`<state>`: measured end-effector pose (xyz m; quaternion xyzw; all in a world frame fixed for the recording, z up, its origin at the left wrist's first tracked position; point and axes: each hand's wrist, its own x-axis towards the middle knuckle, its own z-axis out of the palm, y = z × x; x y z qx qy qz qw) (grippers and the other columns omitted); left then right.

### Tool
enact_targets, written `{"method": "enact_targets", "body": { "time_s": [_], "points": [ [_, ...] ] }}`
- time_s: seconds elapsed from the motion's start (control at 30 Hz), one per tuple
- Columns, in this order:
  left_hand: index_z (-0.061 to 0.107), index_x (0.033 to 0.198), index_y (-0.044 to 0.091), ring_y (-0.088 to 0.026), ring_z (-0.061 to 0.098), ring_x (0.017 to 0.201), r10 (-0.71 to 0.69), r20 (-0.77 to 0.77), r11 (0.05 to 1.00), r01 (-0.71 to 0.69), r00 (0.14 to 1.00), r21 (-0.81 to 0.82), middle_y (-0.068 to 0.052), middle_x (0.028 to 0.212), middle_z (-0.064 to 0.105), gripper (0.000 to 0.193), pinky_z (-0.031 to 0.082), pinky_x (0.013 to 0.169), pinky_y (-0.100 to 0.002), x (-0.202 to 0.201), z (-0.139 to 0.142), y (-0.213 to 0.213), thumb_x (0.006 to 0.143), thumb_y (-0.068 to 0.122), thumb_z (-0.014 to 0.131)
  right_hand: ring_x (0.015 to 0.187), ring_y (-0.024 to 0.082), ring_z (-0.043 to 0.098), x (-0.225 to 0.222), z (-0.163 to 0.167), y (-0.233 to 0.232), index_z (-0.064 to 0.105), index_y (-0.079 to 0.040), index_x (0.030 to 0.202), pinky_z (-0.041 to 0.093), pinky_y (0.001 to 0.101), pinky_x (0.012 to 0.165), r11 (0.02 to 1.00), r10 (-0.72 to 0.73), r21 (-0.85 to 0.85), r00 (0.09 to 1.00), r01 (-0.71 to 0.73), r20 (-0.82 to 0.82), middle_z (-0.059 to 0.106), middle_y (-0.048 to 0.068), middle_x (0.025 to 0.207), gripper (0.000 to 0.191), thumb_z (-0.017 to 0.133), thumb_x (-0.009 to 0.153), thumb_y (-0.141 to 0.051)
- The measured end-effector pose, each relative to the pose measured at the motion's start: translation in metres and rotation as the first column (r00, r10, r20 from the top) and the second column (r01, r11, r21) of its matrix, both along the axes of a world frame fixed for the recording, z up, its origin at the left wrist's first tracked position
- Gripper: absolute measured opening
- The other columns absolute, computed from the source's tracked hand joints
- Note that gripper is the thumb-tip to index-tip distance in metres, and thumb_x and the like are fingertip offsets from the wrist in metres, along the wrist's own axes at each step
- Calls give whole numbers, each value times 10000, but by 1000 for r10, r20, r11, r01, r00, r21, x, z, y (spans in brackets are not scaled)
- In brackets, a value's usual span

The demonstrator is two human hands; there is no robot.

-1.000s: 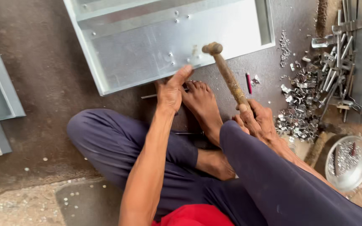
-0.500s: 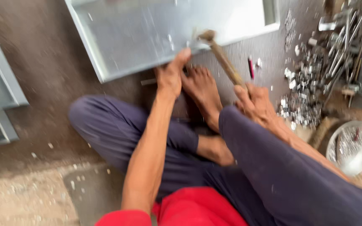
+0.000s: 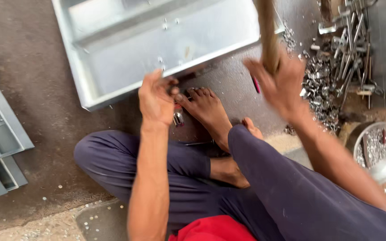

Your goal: The person sits on the floor and assembles a metal box by attaching a metal sheet to a frame. They use a hammer and a metal punch to create holes and secure the sheet, then attach a metal latch to the box.

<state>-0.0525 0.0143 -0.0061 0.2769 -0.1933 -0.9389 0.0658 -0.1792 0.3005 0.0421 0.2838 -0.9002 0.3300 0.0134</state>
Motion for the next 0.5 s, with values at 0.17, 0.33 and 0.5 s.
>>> {"method": "enact_targets", "body": {
  "time_s": [0.17,0.33,0.5],
  "points": [
    [644,934,88,-148,610,677,19,122,998,-26,992,56,-21,802,655,182,440,509,-252,-37,-3,36,829,72,793,767,176,689,-59,-7,-17,637,-29,1019,565,309,655,988,131,-48,967,-145,-220,716,91,912,404,942,897,-264],
    [703,955,50,-110,583,617,-35,171,999,39,985,-20,-35,785,649,251,461,501,-231,-56,-7,56,784,98,880,831,130,752,-66,-48,2,614,-71,998,606,257,645,990,50,-132,997,-58,-65,788,84,1017,326,913,976,-200],
    [746,1007,24,-129,691,743,73,233,774,92,970,-627,-62,906,757,377,521,545,-253,-50,-2,40,679,99,918,538,147,547,-41,-43,19,635,-52,900,462,293,494,996,-60,64,993,54,99,664,83,730,287,786,1035,-256]
  ]
}}
